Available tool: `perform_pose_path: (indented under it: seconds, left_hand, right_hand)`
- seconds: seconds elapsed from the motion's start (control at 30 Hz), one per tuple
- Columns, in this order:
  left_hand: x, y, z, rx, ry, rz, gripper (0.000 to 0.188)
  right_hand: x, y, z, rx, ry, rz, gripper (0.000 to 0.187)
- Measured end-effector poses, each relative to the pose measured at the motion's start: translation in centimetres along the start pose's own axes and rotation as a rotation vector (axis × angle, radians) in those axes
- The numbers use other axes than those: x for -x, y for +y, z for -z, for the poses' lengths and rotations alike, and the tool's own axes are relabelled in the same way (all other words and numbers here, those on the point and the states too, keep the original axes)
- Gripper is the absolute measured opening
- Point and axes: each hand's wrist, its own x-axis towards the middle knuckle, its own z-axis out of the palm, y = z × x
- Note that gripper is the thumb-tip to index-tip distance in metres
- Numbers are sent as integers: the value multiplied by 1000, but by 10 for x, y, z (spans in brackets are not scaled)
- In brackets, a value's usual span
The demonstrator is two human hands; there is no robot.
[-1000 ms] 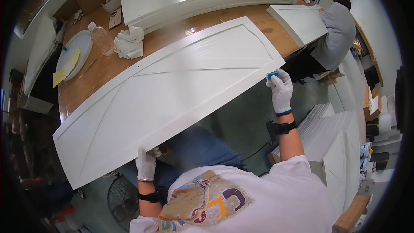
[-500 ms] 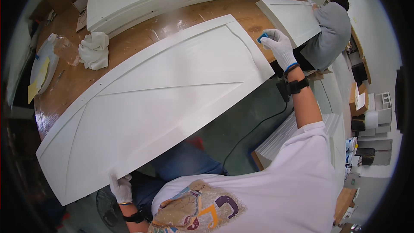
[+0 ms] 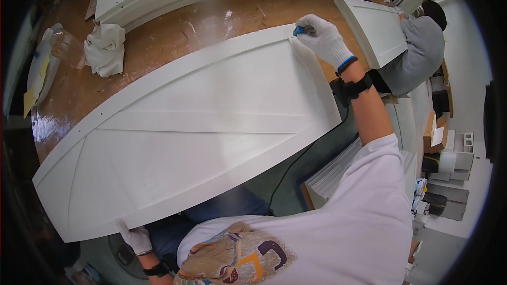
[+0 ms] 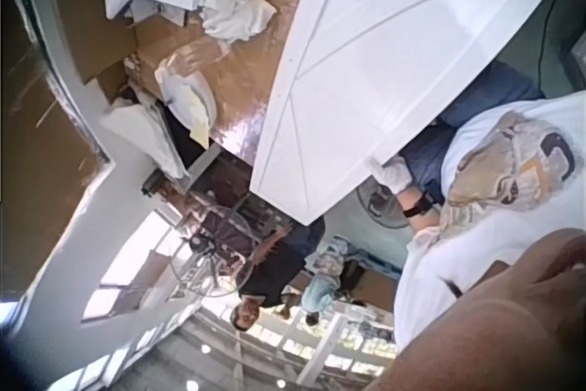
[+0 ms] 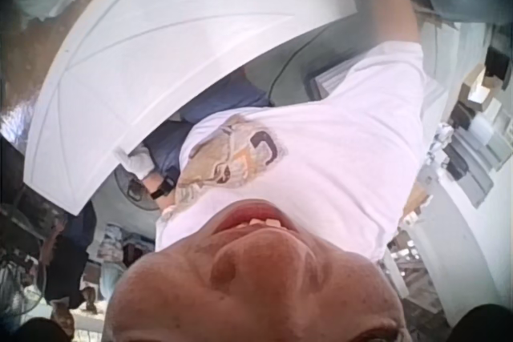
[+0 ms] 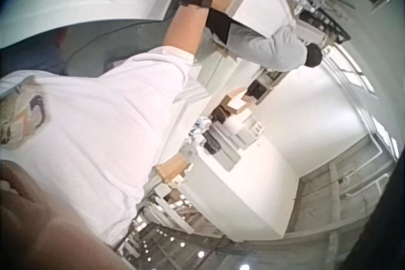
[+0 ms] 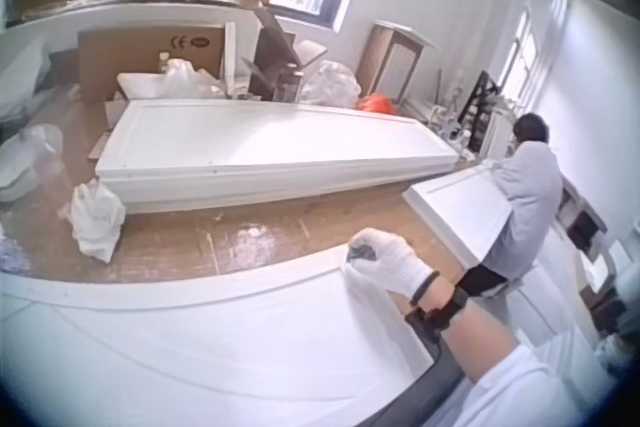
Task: The worker is using a blue sanding block to smooth the edges and surfaces of white cabinet panels, then wipes them with a cloth to remove dust.
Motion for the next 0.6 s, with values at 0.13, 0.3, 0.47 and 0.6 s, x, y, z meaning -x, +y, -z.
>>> perform_pose_path:
  seconds: [0.13, 0.3, 0.47, 0.6]
  left_hand:
    - [5, 0, -5, 32, 50, 34, 56]
    - [7, 2, -14, 31, 78, -3, 57]
    - [9, 3, -15, 49, 33, 2, 58]
    - [12, 5, -23, 114, 105, 15, 53]
  right_hand:
    - [-6, 1, -2, 126, -47, 146, 20]
    - [-4, 2, -5, 165, -3, 238, 20]
    - [-1, 11, -8, 139, 55, 267, 18]
    - [0, 16, -9, 120, 29, 290, 18]
